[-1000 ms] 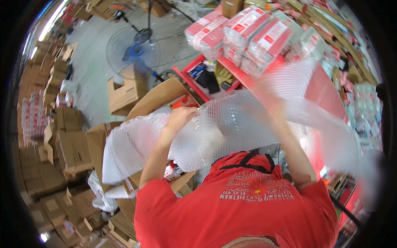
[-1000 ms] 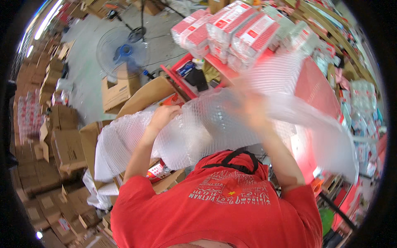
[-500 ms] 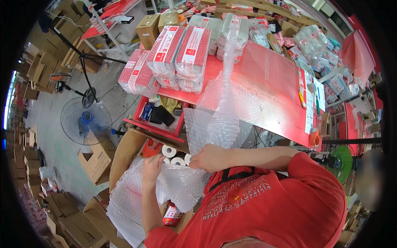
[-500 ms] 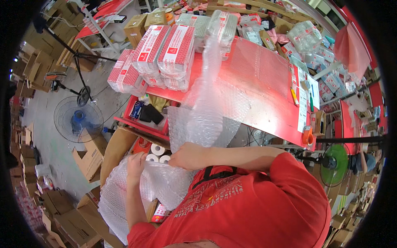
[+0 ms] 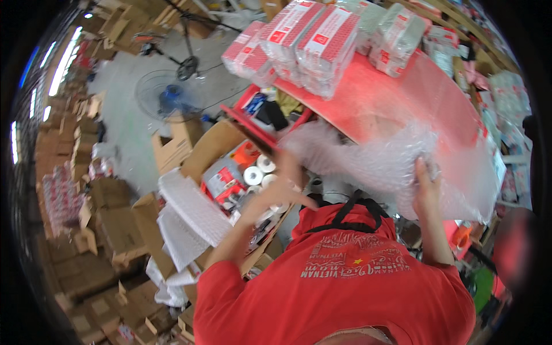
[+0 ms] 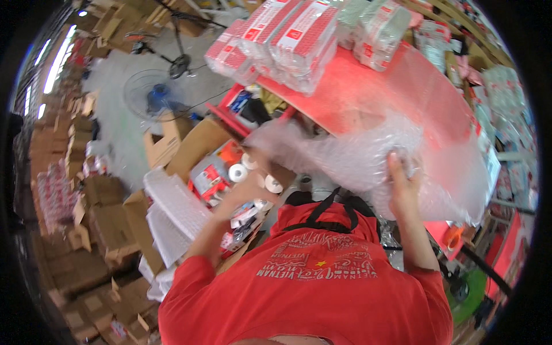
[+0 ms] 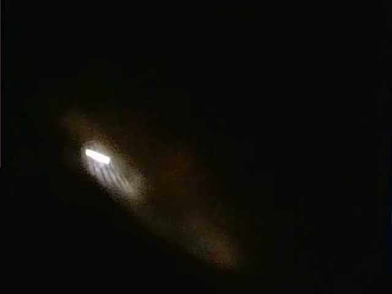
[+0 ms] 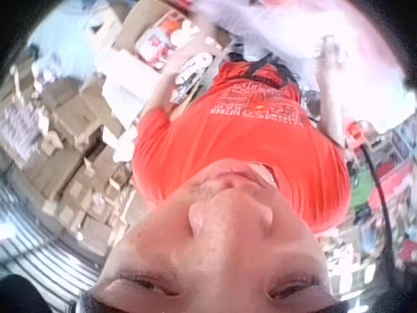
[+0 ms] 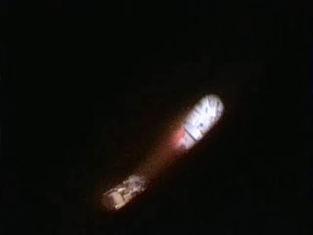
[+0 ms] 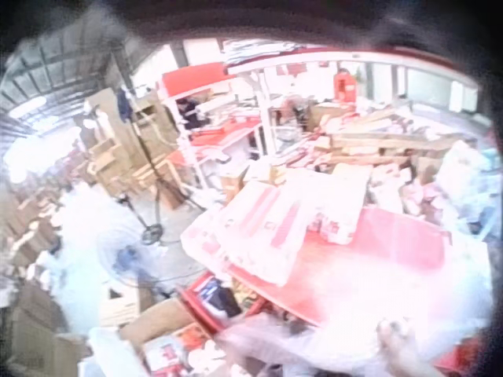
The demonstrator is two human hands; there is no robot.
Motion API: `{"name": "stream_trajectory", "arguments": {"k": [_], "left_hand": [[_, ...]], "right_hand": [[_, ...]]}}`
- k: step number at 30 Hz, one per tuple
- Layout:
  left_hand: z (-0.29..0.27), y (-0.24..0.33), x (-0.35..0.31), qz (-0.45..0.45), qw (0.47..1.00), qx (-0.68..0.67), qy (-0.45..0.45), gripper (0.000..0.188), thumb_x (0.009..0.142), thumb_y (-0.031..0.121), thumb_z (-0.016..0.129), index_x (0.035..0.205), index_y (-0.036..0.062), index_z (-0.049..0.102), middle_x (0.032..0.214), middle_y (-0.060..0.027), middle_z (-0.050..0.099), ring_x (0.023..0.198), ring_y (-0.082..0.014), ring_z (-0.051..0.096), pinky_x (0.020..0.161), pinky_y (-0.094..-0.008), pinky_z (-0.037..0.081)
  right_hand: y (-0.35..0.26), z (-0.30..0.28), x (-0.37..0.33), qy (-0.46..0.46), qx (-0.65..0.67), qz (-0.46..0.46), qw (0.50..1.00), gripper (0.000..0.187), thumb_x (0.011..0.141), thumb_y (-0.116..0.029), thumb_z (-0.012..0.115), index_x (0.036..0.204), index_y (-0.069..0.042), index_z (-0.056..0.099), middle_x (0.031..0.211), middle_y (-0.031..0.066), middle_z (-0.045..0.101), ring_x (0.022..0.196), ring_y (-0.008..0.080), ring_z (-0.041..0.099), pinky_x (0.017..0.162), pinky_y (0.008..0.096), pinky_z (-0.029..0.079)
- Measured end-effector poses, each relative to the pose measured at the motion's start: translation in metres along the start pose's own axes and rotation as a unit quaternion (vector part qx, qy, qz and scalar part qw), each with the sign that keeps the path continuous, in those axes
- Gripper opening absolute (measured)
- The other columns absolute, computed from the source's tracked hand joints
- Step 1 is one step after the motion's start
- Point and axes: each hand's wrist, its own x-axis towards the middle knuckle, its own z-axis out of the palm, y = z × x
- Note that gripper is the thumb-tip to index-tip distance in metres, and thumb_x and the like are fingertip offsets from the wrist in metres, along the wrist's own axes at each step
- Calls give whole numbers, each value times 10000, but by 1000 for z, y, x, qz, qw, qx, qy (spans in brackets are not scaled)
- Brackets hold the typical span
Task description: The person wraps small cardboard boxes in bubble wrap on a red table. They cut the bubble wrap with a utility knife, fold it around each box, and seal it with tape. Finished packages are stacked on the table.
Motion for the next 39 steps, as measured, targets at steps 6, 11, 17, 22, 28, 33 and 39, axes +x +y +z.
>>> {"name": "stream_trajectory", "arguments": {"k": [6, 11, 17, 22, 28, 33, 39], "left_hand": [[153, 55, 1, -36, 957, -279, -69, 1012, 846, 80, 892, 1682, 63, 321, 1615, -157, 501, 1470, -273, 510, 1198, -400, 419], [-3, -28, -53, -197, 962, -46, 186, 636, 922, 133, 792, 1524, 121, 589, 1254, -85, 691, 996, -191, 705, 800, -318, 584], [-197, -190, -234, -518, 706, 332, 350, 685, 758, 207, 831, 1381, 2, 636, 905, -229, 787, 770, -334, 801, 800, -402, 630], [-216, -239, -239, -593, 517, 204, 583, 1240, 891, 454, 839, 1718, -35, 56, 1545, -413, 466, 1398, -513, 536, 1106, -638, 479], [-79, -113, -22, -67, 955, 119, 263, 758, 1121, 417, 546, 1702, -3, 298, 1775, -247, 269, 1648, -385, 236, 1337, -475, 191], [193, 15, 134, 122, 959, -195, -165, 1420, 755, 257, 924, 1741, 42, -75, 1832, -197, -107, 1696, -294, -113, 1365, -445, -16], [345, 104, 251, 85, 956, -210, -185, 1441, 710, 320, 1039, 1705, 50, 31, 1714, -334, 250, 1558, -396, 352, 1291, -531, 289]], "right_hand": [[-20, 7, 21, -339, 88, 17, 937, 417, 1019, -332, 803, 1275, -18, 708, 1072, 5, 734, 957, 103, 655, 846, 287, 515], [-57, -18, 57, -343, -125, -159, 917, 548, 872, -277, 914, 1286, 14, 704, 1056, 72, 751, 980, 126, 679, 862, 309, 527], [-67, -81, 80, -240, -503, -75, 827, 407, 830, -124, 895, 1164, 48, 738, 908, 167, 727, 782, 185, 712, 730, 344, 541], [-87, -80, 60, -170, -341, -142, 914, 170, 934, -76, 814, 1049, 34, 754, 799, 91, 737, 694, 154, 710, 583, 316, 518], [-152, -20, 85, 85, -188, -182, 961, 306, 1035, -303, 765, 1180, -34, 742, 961, 61, 766, 770, 94, 713, 589, 276, 528], [-169, -36, 136, 141, 123, -74, 979, 286, 1074, -280, 672, 1188, -25, 732, 1025, 79, 771, 858, 137, 744, 720, 294, 599], [-153, -187, 223, 2, 324, -42, 945, 251, 1094, -179, 588, 1200, 11, 713, 1095, 107, 782, 957, 198, 762, 837, 343, 629]]}}
